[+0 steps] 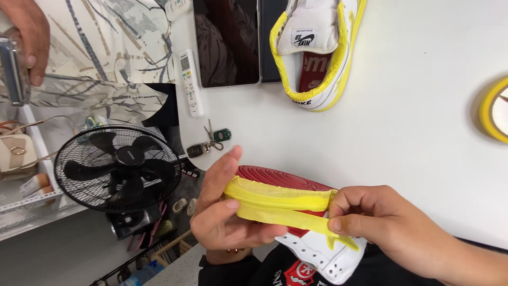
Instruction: The recorder is applying yellow masking tape to the sole and edges of a white and red sneaker on a work table.
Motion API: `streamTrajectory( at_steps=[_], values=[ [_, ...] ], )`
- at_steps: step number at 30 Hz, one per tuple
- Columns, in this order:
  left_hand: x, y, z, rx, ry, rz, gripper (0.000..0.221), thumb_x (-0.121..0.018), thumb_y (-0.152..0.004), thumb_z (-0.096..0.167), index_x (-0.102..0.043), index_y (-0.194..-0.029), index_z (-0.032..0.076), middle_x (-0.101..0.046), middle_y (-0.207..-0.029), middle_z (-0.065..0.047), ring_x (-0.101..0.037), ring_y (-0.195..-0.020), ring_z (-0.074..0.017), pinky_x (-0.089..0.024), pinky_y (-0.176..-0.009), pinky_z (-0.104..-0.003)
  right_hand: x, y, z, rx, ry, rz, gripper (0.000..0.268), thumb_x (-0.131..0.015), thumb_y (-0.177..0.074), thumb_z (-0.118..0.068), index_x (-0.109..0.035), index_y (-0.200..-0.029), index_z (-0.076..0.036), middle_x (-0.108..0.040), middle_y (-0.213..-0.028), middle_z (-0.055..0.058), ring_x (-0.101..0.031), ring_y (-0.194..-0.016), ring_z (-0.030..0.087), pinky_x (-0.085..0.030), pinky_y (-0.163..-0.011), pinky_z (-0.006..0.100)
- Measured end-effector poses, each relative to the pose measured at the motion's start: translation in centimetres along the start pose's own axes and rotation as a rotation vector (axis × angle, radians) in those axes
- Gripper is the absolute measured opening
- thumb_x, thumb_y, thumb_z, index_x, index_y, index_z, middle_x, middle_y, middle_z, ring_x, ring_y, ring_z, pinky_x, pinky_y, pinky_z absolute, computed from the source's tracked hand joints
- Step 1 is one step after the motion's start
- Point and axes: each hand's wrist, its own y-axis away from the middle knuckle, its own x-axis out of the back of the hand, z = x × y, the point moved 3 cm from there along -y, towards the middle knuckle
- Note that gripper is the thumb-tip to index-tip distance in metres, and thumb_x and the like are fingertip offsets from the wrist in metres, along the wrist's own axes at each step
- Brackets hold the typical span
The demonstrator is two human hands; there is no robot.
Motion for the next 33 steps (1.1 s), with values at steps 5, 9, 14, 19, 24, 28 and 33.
streamTrajectory(
  at_steps=[5,9,14,19,24,28,33],
  values=[
    [-1.3,-0.7,0.0,0.061,0.052,0.011,0.074,-0.077,-0.089,0.057,-0.034,-0.126,0.009,-0.047,-0.149,-0.028,-0.055,-0.140,-0.0461,-0.056,-0.111,-0.052,-0.8,-0.1,-1.3,-0.008,0.054,0.126,0.014,-0.068,-0.091,-0.014,-0.071,-0.089,0.000,-0.069,-0.079,0.002,-0.060,-0.072,0.009,-0.048,-0.063,0.027],
    [-2.5,-1.3,-1.7,0.094,0.183,0.011,0.069,-0.079,-0.087,0.051,-0.040,-0.125,0.008,-0.050,-0.144,-0.025,-0.057,-0.137,-0.0414,-0.061,-0.108,-0.047,-0.1,0.1,-1.1,0.055,0.084,0.247,0.015,-0.069,-0.090,-0.017,-0.071,-0.088,-0.002,-0.064,-0.072,0.001,-0.052,-0.061,0.007,-0.042,-0.053,0.025],
    [-5.6,-2.0,-4.6,0.107,0.451,0.002,0.062,-0.080,-0.091,0.045,-0.042,-0.123,0.008,-0.049,-0.140,-0.022,-0.055,-0.131,-0.0307,-0.061,-0.108,-0.045,0.2,0.9,-0.9,0.038,0.046,0.344,0.015,-0.071,-0.089,-0.016,-0.070,-0.088,-0.002,-0.064,-0.071,0.000,-0.052,-0.060,0.008,-0.042,-0.053,0.025],
    [-9.0,-3.3,-5.1,0.113,0.679,-0.040,0.050,-0.074,-0.097,0.037,-0.043,-0.122,0.007,-0.050,-0.138,-0.021,-0.055,-0.126,-0.0258,-0.056,-0.109,-0.044,0.6,2.4,0.0,0.158,-0.017,0.462,0.015,-0.071,-0.092,-0.015,-0.069,-0.088,-0.001,-0.065,-0.073,0.001,-0.054,-0.062,0.007,-0.045,-0.055,0.024],
    [-12.6,-4.9,-5.3,0.185,0.744,-0.193,0.039,-0.072,-0.102,0.018,-0.042,-0.123,0.006,-0.051,-0.140,-0.022,-0.057,-0.120,-0.0232,-0.050,-0.111,-0.037,1.7,3.7,0.7,0.242,-0.077,0.691,0.013,-0.072,-0.090,-0.013,-0.069,-0.090,0.000,-0.065,-0.071,0.003,-0.055,-0.059,0.009,-0.044,-0.052,0.024],
    [-16.1,-5.7,-6.2,0.206,0.840,-0.266,0.039,-0.074,-0.101,0.015,-0.042,-0.121,0.006,-0.052,-0.141,-0.022,-0.056,-0.120,-0.0220,-0.050,-0.109,-0.035,2.5,4.3,0.3,0.302,-0.096,0.765,0.014,-0.071,-0.090,-0.013,-0.070,-0.090,0.001,-0.067,-0.071,0.003,-0.058,-0.058,0.009,-0.048,-0.053,0.024],
    [-22.2,-5.9,-7.2,0.263,1.058,-0.366,0.039,-0.075,-0.101,0.010,-0.043,-0.123,0.006,-0.054,-0.140,-0.021,-0.057,-0.125,-0.0236,-0.050,-0.105,-0.034,4.0,5.6,0.6,0.315,-0.171,0.904,0.015,-0.071,-0.091,-0.011,-0.071,-0.090,0.004,-0.068,-0.069,0.006,-0.058,-0.052,0.010,-0.046,-0.048,0.024]
  ],
)
